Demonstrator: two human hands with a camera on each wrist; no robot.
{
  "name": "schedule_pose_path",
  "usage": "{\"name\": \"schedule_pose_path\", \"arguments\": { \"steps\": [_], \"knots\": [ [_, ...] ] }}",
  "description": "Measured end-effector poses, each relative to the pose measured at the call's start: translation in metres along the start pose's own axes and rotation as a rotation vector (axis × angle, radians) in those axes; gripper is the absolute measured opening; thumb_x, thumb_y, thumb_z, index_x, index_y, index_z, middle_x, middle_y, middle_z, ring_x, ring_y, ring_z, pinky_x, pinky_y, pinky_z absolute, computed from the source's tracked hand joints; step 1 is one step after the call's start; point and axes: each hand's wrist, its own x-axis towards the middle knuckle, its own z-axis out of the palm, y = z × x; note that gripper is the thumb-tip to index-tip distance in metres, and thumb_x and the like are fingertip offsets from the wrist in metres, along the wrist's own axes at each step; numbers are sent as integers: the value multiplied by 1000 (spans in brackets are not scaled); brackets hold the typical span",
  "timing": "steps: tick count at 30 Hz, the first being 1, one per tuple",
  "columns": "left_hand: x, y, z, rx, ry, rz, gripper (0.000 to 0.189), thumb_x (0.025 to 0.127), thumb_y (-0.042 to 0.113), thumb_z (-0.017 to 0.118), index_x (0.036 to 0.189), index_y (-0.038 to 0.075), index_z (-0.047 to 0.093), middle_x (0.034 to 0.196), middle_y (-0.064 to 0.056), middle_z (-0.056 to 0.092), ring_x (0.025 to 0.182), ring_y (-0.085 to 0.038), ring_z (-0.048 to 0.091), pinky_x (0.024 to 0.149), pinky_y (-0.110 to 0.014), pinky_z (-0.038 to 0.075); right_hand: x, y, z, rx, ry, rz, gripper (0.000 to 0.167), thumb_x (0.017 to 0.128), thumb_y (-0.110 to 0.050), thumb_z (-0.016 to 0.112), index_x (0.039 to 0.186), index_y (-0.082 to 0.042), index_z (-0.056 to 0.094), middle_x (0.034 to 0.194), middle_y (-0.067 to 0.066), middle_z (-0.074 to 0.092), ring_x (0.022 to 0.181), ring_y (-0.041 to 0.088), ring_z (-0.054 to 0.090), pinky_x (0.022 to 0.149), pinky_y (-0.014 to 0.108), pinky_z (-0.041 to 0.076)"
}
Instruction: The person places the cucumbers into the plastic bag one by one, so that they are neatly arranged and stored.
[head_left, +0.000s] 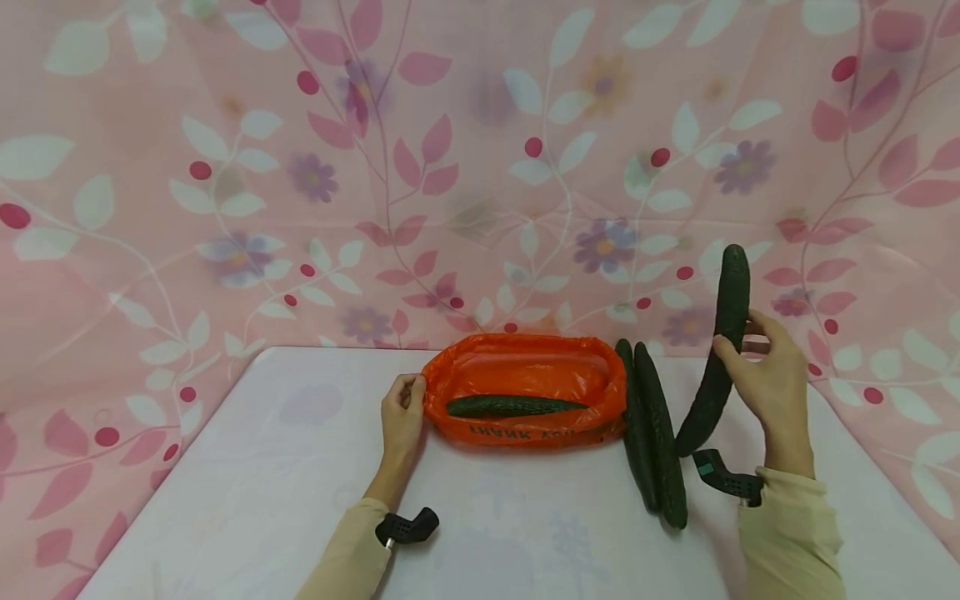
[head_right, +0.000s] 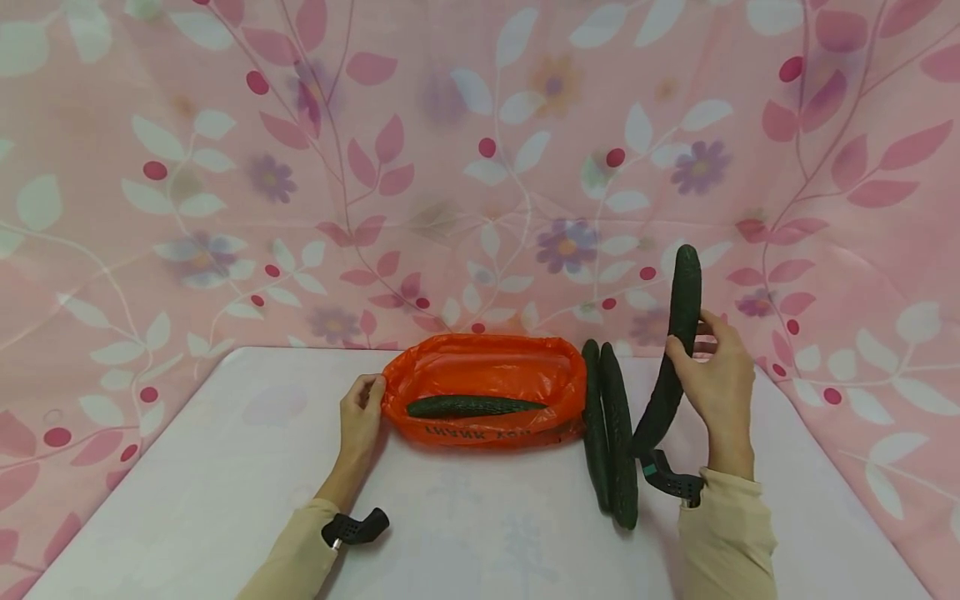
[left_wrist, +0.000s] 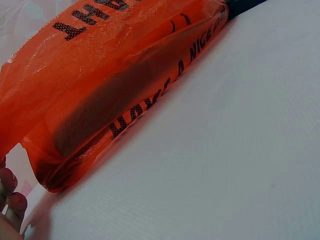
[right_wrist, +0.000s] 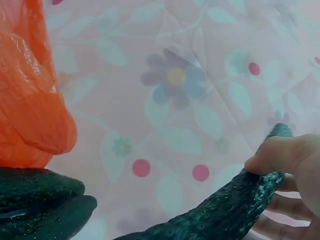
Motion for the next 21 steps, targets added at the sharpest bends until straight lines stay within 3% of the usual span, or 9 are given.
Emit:
{"name": "schedule_pose_path", "arguments": {
  "steps": [5,13,21],
  "knots": [
    [0,0,0,9,2,1,21,94,13,57,99,-6,64,80,-6,58,66,-3,50,62,-13,42,1,-3,3,56,116,21,53,83,-22,68,135,-18,53,114,7,57,79,-14,45,59,3,38],
    [0,0,0,9,3,-5,20,94,13,57,99,-5,64,79,-5,57,66,-3,50,61,-13,42,1,-8,8,148,234,-36,50,80,-17,72,128,-16,59,98,-24,50,81,-12,50,59,5,39],
    [0,0,0,19,2,-7,21,94,13,57,100,-5,64,82,-10,60,69,-4,51,64,-12,43,2,-7,12,270,289,-40,50,80,-12,71,128,-17,57,98,-22,51,82,-6,54,67,14,42]
  ]
}}
